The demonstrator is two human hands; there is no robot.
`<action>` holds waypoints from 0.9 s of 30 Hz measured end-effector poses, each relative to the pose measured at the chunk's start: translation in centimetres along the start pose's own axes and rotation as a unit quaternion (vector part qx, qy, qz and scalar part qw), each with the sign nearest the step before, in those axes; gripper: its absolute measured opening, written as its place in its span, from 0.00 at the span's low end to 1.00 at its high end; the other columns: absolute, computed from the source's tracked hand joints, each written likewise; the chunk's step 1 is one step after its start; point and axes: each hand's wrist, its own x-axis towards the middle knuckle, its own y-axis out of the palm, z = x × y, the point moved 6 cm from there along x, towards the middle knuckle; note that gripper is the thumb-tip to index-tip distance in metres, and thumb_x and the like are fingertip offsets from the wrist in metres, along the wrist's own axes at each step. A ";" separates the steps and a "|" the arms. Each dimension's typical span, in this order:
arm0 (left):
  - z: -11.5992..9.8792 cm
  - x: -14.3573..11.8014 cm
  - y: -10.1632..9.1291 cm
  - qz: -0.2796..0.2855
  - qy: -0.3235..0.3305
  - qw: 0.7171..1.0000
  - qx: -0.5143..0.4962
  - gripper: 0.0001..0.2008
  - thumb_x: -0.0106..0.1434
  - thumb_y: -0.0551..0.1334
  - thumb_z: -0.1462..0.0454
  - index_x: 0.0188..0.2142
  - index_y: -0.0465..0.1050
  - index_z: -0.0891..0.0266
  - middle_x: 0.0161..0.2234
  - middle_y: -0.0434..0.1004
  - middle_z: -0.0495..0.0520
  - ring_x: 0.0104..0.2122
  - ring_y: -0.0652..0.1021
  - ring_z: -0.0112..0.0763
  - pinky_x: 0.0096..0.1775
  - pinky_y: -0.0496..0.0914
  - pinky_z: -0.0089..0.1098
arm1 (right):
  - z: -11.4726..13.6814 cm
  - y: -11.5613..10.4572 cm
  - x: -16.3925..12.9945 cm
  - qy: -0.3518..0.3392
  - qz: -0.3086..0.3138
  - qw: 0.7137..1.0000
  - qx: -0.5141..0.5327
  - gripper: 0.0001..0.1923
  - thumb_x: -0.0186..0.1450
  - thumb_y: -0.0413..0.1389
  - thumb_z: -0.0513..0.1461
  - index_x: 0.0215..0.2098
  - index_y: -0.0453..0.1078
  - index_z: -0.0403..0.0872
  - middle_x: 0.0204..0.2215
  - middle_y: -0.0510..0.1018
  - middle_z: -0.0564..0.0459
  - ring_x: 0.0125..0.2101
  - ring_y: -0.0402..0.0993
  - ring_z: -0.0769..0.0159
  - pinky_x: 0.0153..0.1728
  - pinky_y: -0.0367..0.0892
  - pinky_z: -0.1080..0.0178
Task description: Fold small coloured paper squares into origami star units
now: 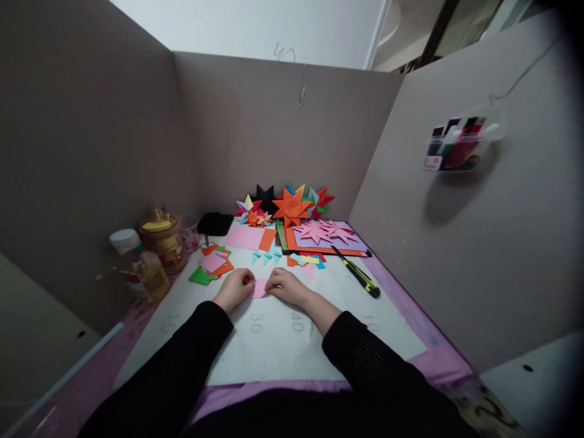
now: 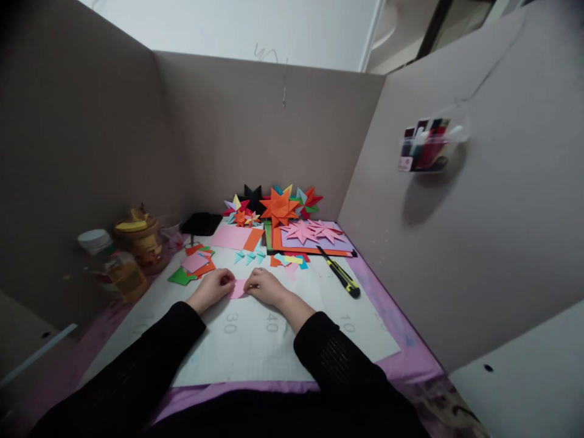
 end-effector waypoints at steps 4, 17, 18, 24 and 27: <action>-0.8 -1.2 0.2 0.047 0.099 0.994 -0.015 0.08 0.55 0.58 0.67 0.30 0.76 0.60 0.38 0.72 0.54 0.36 0.73 0.30 0.39 0.66 0.29 | 0.0 0.1 0.0 -0.002 0.014 1.000 0.015 0.04 0.55 0.61 0.33 0.29 0.75 0.48 0.29 0.69 0.54 0.35 0.66 0.67 0.42 0.62 0.63; -3.8 -4.4 0.3 0.112 0.276 0.943 0.146 0.19 0.57 0.53 0.74 0.43 0.74 0.55 0.45 0.75 0.53 0.46 0.71 0.37 0.48 0.64 0.37 | -0.3 -0.6 0.1 0.015 0.020 1.000 -0.015 0.05 0.57 0.58 0.32 0.29 0.74 0.47 0.33 0.70 0.53 0.38 0.65 0.66 0.44 0.60 0.62; -3.6 -4.6 0.5 0.130 0.272 0.942 0.145 0.20 0.57 0.53 0.74 0.44 0.73 0.56 0.45 0.75 0.53 0.45 0.72 0.35 0.46 0.65 0.35 | -0.3 -0.6 0.1 0.020 0.024 0.999 -0.010 0.04 0.58 0.58 0.33 0.29 0.74 0.47 0.33 0.70 0.53 0.39 0.65 0.66 0.44 0.60 0.61; -3.5 -4.9 0.4 0.135 0.254 0.943 0.169 0.18 0.60 0.53 0.70 0.47 0.70 0.53 0.44 0.74 0.53 0.43 0.72 0.36 0.41 0.66 0.32 | -0.9 -0.2 0.2 0.041 0.034 0.999 0.010 0.01 0.58 0.59 0.35 0.30 0.73 0.47 0.33 0.71 0.53 0.40 0.65 0.65 0.45 0.58 0.61; -3.7 -4.8 0.4 0.135 0.252 0.941 0.183 0.17 0.61 0.53 0.70 0.47 0.70 0.53 0.44 0.73 0.54 0.42 0.72 0.36 0.39 0.65 0.32 | -1.2 0.0 0.4 0.054 0.031 0.998 0.006 0.01 0.57 0.60 0.35 0.29 0.73 0.47 0.33 0.71 0.53 0.40 0.64 0.65 0.45 0.58 0.62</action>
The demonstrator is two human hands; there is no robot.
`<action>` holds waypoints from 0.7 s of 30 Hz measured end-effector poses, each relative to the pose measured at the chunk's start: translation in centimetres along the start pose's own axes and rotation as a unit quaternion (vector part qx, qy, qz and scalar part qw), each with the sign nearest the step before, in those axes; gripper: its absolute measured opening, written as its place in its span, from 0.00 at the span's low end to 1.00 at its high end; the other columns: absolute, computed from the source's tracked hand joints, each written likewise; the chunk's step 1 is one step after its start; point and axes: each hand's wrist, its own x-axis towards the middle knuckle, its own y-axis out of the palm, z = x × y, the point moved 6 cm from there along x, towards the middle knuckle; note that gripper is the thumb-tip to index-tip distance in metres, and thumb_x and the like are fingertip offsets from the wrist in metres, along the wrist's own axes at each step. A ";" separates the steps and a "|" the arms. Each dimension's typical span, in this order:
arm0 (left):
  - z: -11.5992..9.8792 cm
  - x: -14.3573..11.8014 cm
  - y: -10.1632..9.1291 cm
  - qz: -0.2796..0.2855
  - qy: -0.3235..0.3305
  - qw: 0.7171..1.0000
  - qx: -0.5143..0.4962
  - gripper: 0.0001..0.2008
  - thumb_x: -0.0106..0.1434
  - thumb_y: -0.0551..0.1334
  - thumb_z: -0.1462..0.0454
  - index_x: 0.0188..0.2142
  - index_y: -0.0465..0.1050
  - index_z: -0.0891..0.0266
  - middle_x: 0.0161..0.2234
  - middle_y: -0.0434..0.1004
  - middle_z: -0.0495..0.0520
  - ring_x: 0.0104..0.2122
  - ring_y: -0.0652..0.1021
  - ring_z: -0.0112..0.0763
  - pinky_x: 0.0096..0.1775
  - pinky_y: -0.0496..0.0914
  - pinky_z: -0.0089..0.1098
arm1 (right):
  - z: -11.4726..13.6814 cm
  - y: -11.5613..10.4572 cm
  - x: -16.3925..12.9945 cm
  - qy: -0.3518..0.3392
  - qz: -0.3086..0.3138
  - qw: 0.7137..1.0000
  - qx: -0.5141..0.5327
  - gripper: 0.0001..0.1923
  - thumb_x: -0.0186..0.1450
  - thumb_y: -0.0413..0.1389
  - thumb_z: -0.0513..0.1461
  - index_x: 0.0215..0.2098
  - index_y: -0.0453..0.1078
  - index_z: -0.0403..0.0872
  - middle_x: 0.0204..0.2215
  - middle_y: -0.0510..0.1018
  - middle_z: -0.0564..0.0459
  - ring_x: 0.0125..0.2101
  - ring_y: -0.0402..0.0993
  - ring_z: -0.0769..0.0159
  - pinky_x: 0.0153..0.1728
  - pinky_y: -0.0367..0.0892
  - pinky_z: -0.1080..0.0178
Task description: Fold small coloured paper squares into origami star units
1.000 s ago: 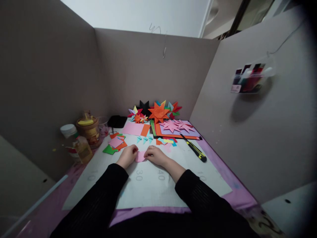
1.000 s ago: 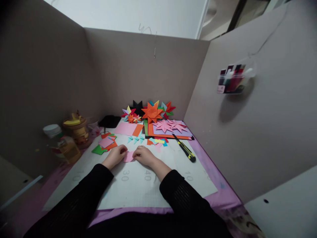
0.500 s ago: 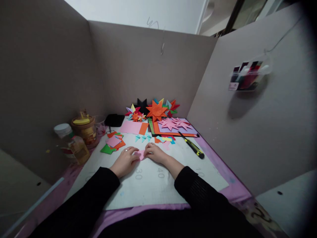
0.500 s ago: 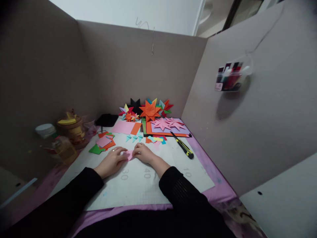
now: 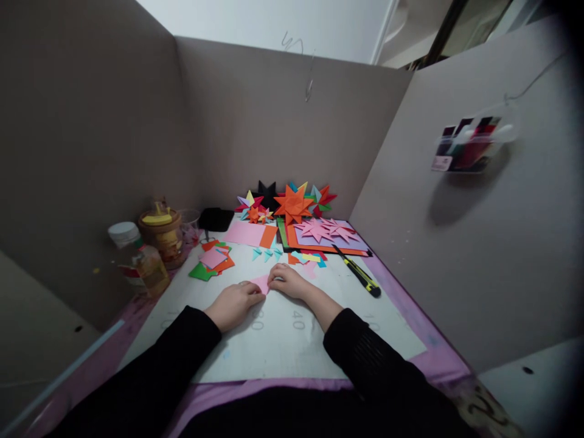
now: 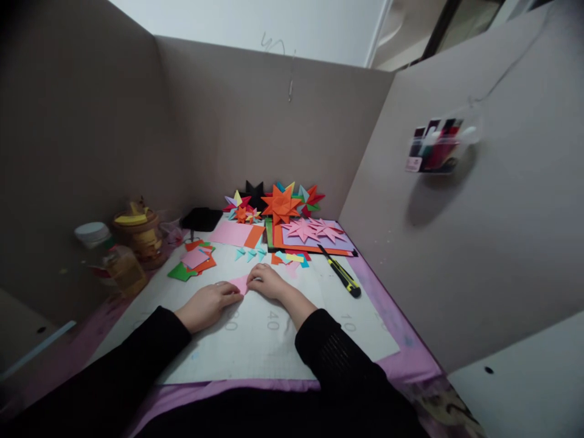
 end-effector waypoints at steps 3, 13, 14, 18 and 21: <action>0.0 0.1 0.1 0.005 0.000 1.000 0.004 0.17 0.61 0.53 0.70 0.47 0.70 0.54 0.43 0.73 0.54 0.42 0.71 0.36 0.39 0.65 0.31 | 0.1 0.2 0.3 0.010 -0.007 1.000 -0.011 0.01 0.57 0.59 0.34 0.27 0.72 0.46 0.32 0.70 0.53 0.39 0.64 0.66 0.44 0.58 0.62; -0.1 0.2 -0.1 -0.015 0.001 1.000 -0.018 0.16 0.60 0.53 0.69 0.44 0.72 0.55 0.40 0.72 0.54 0.40 0.71 0.35 0.38 0.65 0.30 | 0.0 1.1 1.2 0.039 -0.010 0.998 -0.056 0.02 0.56 0.57 0.33 0.26 0.71 0.45 0.32 0.68 0.52 0.37 0.61 0.65 0.40 0.59 0.64; -0.1 0.2 -0.1 -0.018 0.000 1.000 -0.021 0.16 0.60 0.53 0.70 0.44 0.72 0.54 0.39 0.72 0.54 0.40 0.70 0.35 0.38 0.65 0.30 | 0.0 1.2 1.2 0.042 -0.010 0.997 -0.059 0.02 0.56 0.57 0.33 0.25 0.71 0.45 0.32 0.68 0.52 0.37 0.61 0.65 0.39 0.59 0.64; -0.1 0.2 0.0 -0.026 0.000 0.999 -0.019 0.16 0.60 0.53 0.70 0.43 0.73 0.55 0.37 0.71 0.55 0.38 0.70 0.34 0.37 0.65 0.30 | 0.3 1.2 1.2 0.055 -0.011 0.996 -0.073 0.03 0.56 0.57 0.33 0.25 0.71 0.45 0.32 0.68 0.52 0.37 0.61 0.65 0.38 0.58 0.64; 0.0 0.2 0.1 -0.027 -0.001 1.000 -0.012 0.16 0.61 0.52 0.69 0.42 0.74 0.55 0.36 0.71 0.55 0.36 0.69 0.34 0.37 0.64 0.31 | 0.5 1.2 1.2 0.058 -0.008 0.995 -0.083 0.03 0.56 0.57 0.33 0.25 0.70 0.45 0.32 0.68 0.52 0.37 0.61 0.65 0.38 0.57 0.64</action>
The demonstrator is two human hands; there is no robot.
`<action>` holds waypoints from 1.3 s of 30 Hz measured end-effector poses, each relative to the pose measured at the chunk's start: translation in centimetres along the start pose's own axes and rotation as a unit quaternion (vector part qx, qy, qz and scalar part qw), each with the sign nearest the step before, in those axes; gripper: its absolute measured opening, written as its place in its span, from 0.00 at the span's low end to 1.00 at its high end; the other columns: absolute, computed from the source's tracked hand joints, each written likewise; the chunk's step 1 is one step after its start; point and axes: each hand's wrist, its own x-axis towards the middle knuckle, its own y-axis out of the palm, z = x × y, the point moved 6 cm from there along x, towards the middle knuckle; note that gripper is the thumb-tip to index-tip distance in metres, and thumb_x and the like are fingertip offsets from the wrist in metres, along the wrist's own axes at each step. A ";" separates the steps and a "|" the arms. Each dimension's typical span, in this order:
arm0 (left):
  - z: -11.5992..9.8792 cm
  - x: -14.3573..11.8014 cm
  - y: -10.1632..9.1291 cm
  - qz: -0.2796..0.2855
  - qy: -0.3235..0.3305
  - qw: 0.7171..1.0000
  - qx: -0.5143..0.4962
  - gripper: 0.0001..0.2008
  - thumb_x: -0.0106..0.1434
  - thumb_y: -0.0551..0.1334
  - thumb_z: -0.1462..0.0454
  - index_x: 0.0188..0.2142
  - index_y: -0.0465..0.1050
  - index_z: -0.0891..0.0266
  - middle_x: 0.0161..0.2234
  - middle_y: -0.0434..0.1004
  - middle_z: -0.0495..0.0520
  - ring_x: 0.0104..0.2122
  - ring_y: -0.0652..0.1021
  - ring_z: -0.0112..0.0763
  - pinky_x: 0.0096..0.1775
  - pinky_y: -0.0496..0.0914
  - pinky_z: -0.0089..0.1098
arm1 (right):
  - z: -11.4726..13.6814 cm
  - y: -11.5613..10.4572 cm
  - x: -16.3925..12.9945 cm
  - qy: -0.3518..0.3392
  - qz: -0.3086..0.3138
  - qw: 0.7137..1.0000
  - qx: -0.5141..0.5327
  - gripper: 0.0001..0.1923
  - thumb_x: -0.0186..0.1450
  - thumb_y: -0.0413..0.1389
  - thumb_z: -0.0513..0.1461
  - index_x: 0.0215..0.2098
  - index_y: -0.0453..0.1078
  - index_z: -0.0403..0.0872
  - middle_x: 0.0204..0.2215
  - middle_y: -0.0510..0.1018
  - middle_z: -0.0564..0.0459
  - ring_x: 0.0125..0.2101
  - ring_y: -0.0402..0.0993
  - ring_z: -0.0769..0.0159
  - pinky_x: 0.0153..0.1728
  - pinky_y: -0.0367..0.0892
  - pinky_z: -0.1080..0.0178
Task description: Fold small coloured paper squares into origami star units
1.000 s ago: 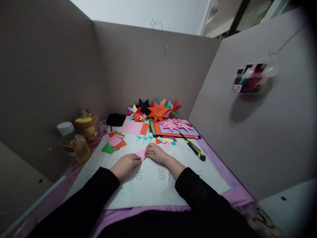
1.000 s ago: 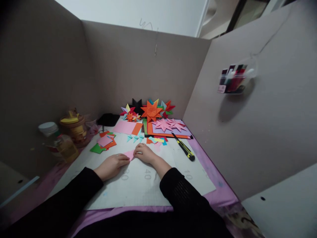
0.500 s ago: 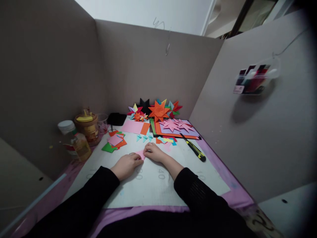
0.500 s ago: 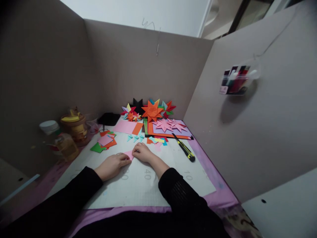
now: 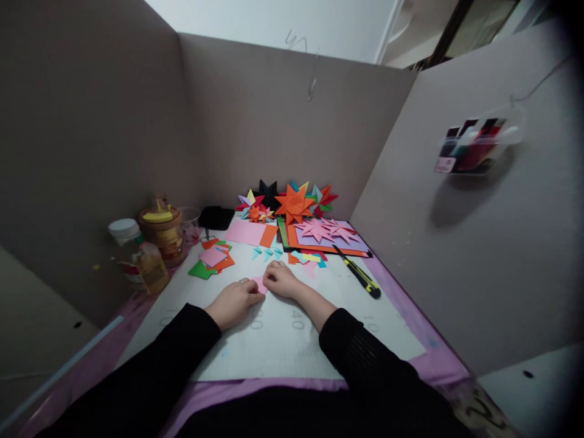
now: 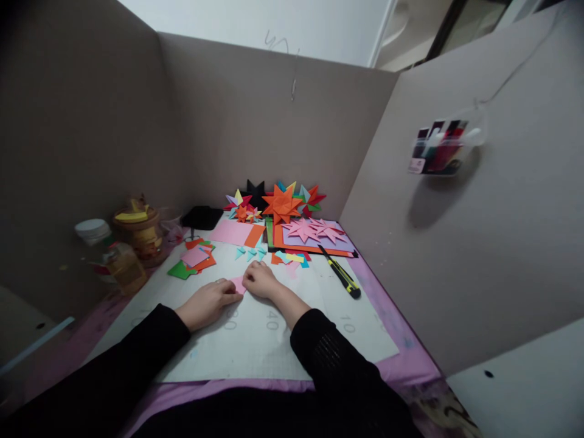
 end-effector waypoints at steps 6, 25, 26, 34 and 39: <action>0.2 0.2 0.1 -0.024 -0.027 0.998 -0.043 0.17 0.63 0.49 0.69 0.46 0.72 0.58 0.35 0.72 0.56 0.37 0.70 0.33 0.39 0.65 0.31 | 0.0 0.1 0.0 -0.014 -0.001 1.000 -0.015 0.02 0.56 0.57 0.33 0.25 0.70 0.45 0.32 0.68 0.52 0.36 0.61 0.66 0.40 0.56 0.63; -0.3 0.7 0.1 -0.007 -0.022 0.998 -0.051 0.15 0.66 0.48 0.63 0.41 0.74 0.57 0.32 0.68 0.53 0.34 0.66 0.32 0.36 0.59 0.29 | -0.3 0.1 0.3 0.022 -0.010 1.000 -0.014 0.04 0.55 0.56 0.35 0.23 0.71 0.45 0.31 0.70 0.52 0.35 0.62 0.65 0.36 0.57 0.65; -0.3 0.7 0.0 -0.008 -0.028 0.998 -0.064 0.15 0.65 0.48 0.63 0.40 0.74 0.58 0.32 0.68 0.53 0.34 0.66 0.32 0.36 0.59 0.29 | -0.3 0.1 0.3 0.024 -0.010 1.000 -0.016 0.04 0.55 0.56 0.35 0.23 0.71 0.45 0.31 0.70 0.52 0.35 0.62 0.65 0.36 0.57 0.65; 0.0 0.7 0.2 -0.002 -0.057 0.994 -0.096 0.14 0.65 0.49 0.62 0.38 0.74 0.59 0.33 0.68 0.53 0.35 0.67 0.32 0.38 0.60 0.29 | -0.2 0.1 0.2 0.031 -0.007 0.999 -0.021 0.04 0.56 0.56 0.36 0.24 0.71 0.45 0.33 0.70 0.52 0.37 0.62 0.65 0.37 0.56 0.65; -0.3 0.7 0.2 -0.002 -0.022 0.999 -0.045 0.17 0.66 0.47 0.62 0.39 0.74 0.60 0.32 0.68 0.53 0.34 0.66 0.32 0.36 0.60 0.30 | -0.4 0.3 0.2 0.036 0.006 0.999 -0.035 0.04 0.57 0.56 0.37 0.25 0.71 0.45 0.34 0.69 0.52 0.37 0.61 0.65 0.38 0.56 0.65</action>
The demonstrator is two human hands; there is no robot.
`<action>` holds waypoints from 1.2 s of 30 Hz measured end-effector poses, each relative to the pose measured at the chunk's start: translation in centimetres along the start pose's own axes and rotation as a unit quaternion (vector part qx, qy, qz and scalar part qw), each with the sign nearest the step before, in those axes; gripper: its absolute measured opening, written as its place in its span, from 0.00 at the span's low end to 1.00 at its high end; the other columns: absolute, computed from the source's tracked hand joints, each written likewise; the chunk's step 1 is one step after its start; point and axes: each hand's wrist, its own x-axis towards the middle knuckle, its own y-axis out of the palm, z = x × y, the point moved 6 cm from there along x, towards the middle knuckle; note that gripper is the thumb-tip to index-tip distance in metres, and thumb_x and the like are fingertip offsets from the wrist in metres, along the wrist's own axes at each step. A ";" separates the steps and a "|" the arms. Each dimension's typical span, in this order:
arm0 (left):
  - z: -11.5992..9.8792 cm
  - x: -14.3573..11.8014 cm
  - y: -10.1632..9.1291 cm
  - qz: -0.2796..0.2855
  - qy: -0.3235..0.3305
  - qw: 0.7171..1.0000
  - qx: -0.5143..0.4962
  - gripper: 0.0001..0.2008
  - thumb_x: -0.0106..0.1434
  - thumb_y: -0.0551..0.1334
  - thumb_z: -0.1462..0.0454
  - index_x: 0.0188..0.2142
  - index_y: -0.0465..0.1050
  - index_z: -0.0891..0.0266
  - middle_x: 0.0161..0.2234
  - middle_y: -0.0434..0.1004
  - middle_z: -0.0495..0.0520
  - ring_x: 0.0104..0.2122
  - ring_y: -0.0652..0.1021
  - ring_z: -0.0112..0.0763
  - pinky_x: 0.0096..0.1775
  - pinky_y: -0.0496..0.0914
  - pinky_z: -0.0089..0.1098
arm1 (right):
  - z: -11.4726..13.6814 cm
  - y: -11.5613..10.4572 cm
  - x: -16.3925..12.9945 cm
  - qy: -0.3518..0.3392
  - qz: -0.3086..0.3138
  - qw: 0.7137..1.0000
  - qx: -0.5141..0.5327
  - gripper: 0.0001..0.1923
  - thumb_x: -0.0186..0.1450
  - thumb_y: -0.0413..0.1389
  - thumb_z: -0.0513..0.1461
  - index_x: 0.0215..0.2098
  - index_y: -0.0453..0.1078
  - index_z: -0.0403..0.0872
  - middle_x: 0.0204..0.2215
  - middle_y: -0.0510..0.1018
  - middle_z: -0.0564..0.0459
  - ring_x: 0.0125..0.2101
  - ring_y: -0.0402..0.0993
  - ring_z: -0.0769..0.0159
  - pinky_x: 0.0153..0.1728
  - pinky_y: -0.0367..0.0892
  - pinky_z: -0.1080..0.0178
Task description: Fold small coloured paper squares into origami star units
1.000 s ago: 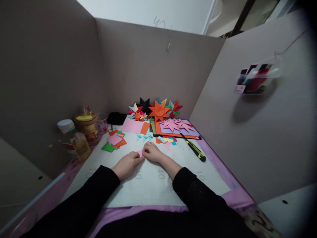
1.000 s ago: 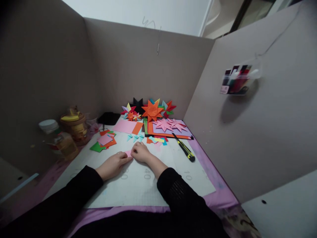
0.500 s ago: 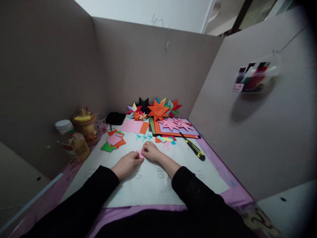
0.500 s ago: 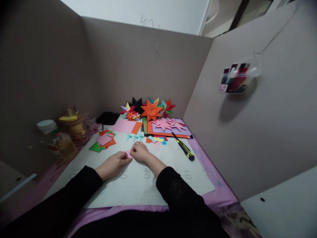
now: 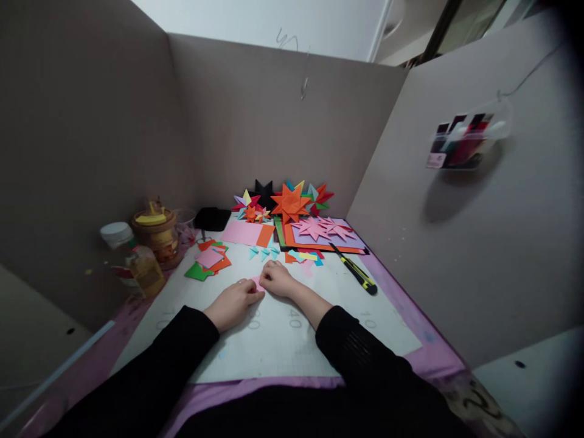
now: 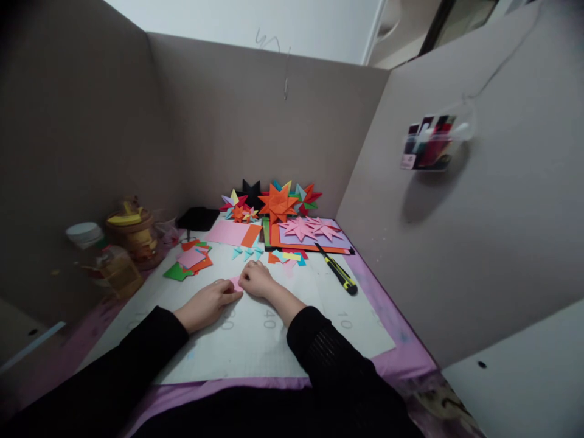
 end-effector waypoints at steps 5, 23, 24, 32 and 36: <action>-0.5 -0.1 -0.1 0.001 0.027 0.998 0.060 0.15 0.65 0.48 0.65 0.41 0.73 0.59 0.34 0.69 0.55 0.35 0.68 0.33 0.36 0.62 0.31 | 0.0 0.2 0.0 -0.004 0.001 1.000 -0.007 0.04 0.57 0.56 0.38 0.25 0.70 0.46 0.34 0.69 0.53 0.37 0.61 0.65 0.37 0.55 0.65; -2.8 -0.4 -0.1 0.054 0.066 0.986 0.142 0.20 0.58 0.51 0.71 0.51 0.59 0.71 0.36 0.73 0.63 0.38 0.70 0.42 0.40 0.62 0.39 | -1.5 -1.0 -0.5 0.050 -0.084 0.994 -0.043 0.13 0.56 0.58 0.45 0.35 0.63 0.47 0.35 0.66 0.52 0.39 0.59 0.62 0.38 0.53 0.61; -2.8 -0.4 0.0 0.055 0.065 0.986 0.143 0.21 0.58 0.51 0.71 0.52 0.58 0.72 0.36 0.73 0.63 0.38 0.70 0.42 0.40 0.62 0.39 | -1.5 -1.0 -0.6 0.031 -0.074 0.996 -0.029 0.14 0.55 0.59 0.45 0.35 0.63 0.47 0.35 0.66 0.53 0.39 0.59 0.62 0.38 0.54 0.62; -2.7 -0.4 -0.1 0.058 0.046 0.990 0.117 0.20 0.59 0.51 0.71 0.51 0.59 0.70 0.35 0.72 0.62 0.39 0.70 0.42 0.40 0.62 0.38 | -2.5 -1.7 -0.8 0.071 -0.099 0.992 -0.019 0.11 0.54 0.60 0.41 0.31 0.63 0.47 0.32 0.65 0.54 0.36 0.60 0.63 0.37 0.55 0.62; -2.3 -0.5 0.0 0.046 0.028 0.994 0.092 0.21 0.59 0.51 0.72 0.53 0.58 0.68 0.38 0.73 0.61 0.41 0.70 0.40 0.40 0.63 0.37 | -1.5 -2.0 -1.1 -0.026 -0.116 0.991 0.061 0.06 0.57 0.54 0.33 0.33 0.64 0.46 0.31 0.66 0.54 0.33 0.62 0.67 0.34 0.58 0.65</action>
